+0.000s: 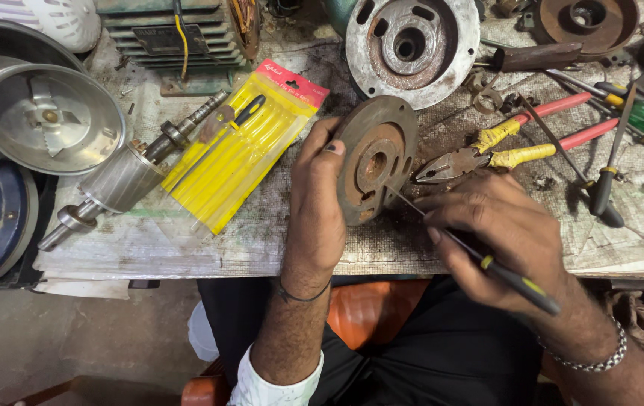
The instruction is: The person holds a round metal motor end-bell cover on the workbench and scrapes rust and debris from its surface and edges using a file-like hand tool, rotating the cover to work different areas throughout the clip.
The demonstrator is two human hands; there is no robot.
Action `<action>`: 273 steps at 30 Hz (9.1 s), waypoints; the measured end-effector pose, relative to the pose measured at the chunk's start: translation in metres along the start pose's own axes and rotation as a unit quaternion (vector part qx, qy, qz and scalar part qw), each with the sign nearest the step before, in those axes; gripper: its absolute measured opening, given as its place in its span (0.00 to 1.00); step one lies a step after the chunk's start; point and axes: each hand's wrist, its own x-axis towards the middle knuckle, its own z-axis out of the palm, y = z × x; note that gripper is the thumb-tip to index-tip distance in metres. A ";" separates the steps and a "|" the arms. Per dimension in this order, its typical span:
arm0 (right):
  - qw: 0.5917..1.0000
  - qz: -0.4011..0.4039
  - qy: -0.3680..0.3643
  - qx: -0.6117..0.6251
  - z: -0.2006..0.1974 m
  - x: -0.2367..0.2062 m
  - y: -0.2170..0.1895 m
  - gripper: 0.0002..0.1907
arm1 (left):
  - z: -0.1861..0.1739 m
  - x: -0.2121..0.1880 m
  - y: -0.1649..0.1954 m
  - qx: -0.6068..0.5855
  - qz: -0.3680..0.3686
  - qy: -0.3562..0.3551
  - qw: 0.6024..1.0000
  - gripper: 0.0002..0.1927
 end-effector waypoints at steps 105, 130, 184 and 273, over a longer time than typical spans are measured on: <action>0.995 0.087 -0.037 0.043 0.023 -0.011 -0.016 0.09 | -0.020 0.002 -0.003 -0.083 0.024 0.067 0.994 0.15; 0.999 0.039 -0.026 -0.024 0.030 -0.007 -0.023 0.14 | -0.021 0.007 -0.011 -0.040 0.053 0.099 0.993 0.16; 0.992 0.083 -0.091 -0.027 -0.002 0.009 -0.013 0.14 | -0.013 0.007 -0.014 0.097 0.067 0.065 0.991 0.20; 0.984 0.054 -0.085 -0.148 0.001 0.010 -0.036 0.14 | -0.010 0.004 -0.012 0.087 0.073 0.031 0.993 0.20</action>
